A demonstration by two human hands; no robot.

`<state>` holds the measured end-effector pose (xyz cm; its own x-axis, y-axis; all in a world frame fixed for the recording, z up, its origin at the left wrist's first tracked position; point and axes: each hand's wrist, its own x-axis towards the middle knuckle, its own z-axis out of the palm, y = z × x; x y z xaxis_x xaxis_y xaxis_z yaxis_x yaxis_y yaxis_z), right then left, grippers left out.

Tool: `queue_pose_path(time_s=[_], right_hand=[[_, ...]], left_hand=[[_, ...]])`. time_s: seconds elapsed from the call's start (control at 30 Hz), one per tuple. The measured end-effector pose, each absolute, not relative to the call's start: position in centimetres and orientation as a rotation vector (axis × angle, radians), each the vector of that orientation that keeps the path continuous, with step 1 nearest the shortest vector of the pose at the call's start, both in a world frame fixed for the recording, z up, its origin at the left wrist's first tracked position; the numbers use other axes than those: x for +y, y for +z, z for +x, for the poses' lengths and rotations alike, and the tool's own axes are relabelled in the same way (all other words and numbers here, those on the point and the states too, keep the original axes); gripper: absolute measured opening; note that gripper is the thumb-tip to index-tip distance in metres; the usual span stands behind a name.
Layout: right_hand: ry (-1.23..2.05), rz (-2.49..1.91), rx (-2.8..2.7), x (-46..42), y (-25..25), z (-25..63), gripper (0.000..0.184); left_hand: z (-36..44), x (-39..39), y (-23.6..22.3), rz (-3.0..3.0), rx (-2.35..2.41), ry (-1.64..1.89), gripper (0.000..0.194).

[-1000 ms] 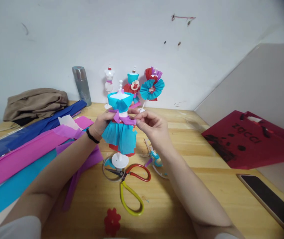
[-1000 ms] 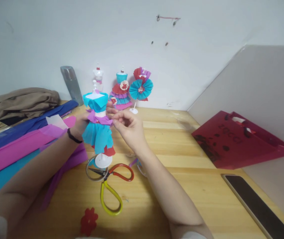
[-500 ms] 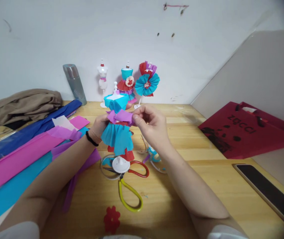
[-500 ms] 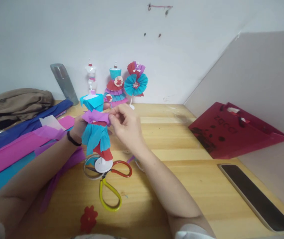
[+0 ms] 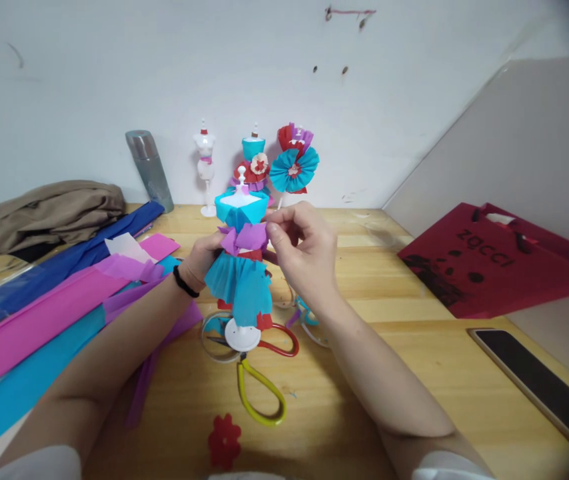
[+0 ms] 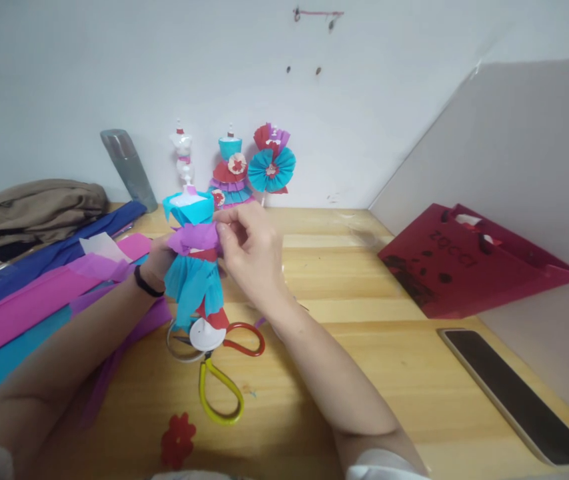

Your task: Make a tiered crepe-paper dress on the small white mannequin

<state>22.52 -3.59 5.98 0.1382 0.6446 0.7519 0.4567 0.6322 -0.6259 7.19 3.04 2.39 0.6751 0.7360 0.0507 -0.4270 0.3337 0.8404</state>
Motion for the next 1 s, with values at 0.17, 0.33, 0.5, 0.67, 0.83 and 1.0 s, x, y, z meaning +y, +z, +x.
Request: queue_pose_path(time_s=[0.17, 0.33, 0.5, 0.67, 0.83, 1.0], right_hand=[[0.342, -0.973, -1.505, -4.3, 6.6, 23.1, 0.01], [0.555, -1.085, -1.523, -5.1, 7.9, 24.1, 0.023], [0.909, -1.13, -1.587, -5.1, 8.4, 24.0, 0.044], [0.91, -1.113, -1.528, -4.5, 7.8, 23.7, 0.033], [0.746, -1.083, -1.504, -4.1, 6.9, 23.5, 0.025], [0.531, -1.129, -1.559, -4.7, 6.5, 23.0, 0.018]], left_hand=[[7.4, 3.0, 3.2, 1.031, 0.323, 0.807, 0.023], [6.7, 3.2, 4.1, 1.154, 0.252, 0.852, 0.03], [6.2, 3.8, 4.2, 1.281, 0.262, 1.041, 0.038], [6.2, 3.5, 4.4, 1.353, 0.259, 1.073, 0.026], [6.5, 2.9, 4.9, 1.367, 0.375, 1.141, 0.028], [6.7, 3.0, 4.9, 1.343, 0.425, 1.161, 0.032]])
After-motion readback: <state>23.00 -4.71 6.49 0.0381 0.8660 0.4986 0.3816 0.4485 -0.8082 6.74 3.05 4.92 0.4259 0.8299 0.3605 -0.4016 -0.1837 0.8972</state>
